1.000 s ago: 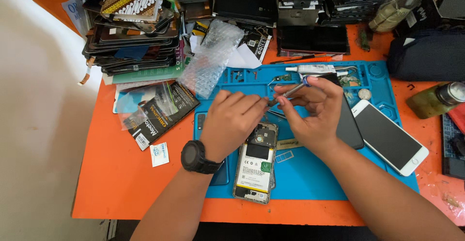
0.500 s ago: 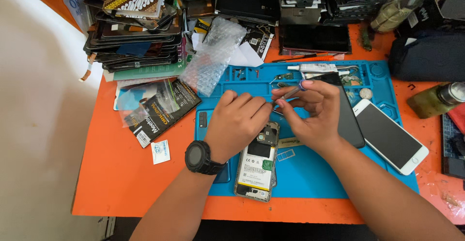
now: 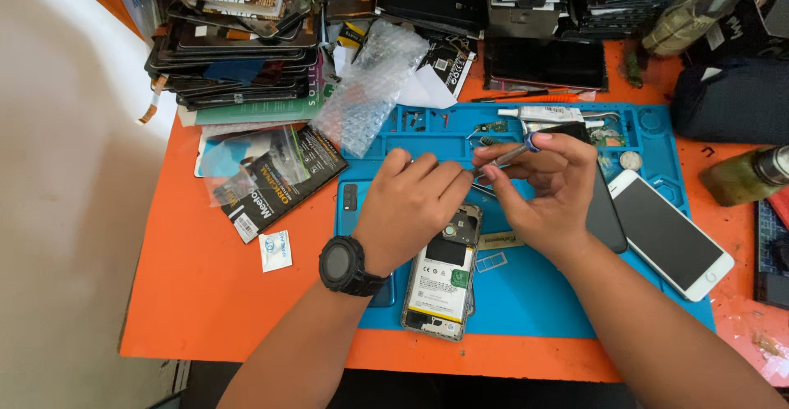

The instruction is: The person disassembles a smartphone by removing the back cover and unscrewing internal components. They use a screwdriver to remove screws from the camera module and battery area, then place the screws on the workbench.

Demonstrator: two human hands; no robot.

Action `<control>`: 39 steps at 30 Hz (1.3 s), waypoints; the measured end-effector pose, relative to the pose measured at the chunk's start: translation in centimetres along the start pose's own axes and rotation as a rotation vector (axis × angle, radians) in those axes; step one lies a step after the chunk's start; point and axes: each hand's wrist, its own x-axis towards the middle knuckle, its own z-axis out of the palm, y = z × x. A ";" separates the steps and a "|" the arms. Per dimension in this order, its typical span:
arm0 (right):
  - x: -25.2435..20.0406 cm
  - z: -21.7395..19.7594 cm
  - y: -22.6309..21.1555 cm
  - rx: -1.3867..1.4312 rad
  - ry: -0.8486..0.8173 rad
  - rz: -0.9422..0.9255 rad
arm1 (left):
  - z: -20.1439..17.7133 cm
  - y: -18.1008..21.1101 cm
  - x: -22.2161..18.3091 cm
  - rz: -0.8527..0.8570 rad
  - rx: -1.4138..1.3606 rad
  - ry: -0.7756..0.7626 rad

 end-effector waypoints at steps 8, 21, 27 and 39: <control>-0.2 0.0 -0.1 0.000 0.011 -0.017 | -0.3 -0.1 0.2 -0.044 -0.065 0.028; 0.2 -0.2 -0.1 -0.114 0.016 -0.091 | 0.5 0.0 -0.3 -0.020 -0.028 0.006; 0.8 -0.3 -1.0 -0.119 0.053 -0.075 | 0.9 0.2 -0.7 -0.053 -0.012 -0.056; 0.8 -0.1 -2.0 -0.046 0.106 0.012 | -0.2 0.9 0.4 -0.218 -0.257 -0.083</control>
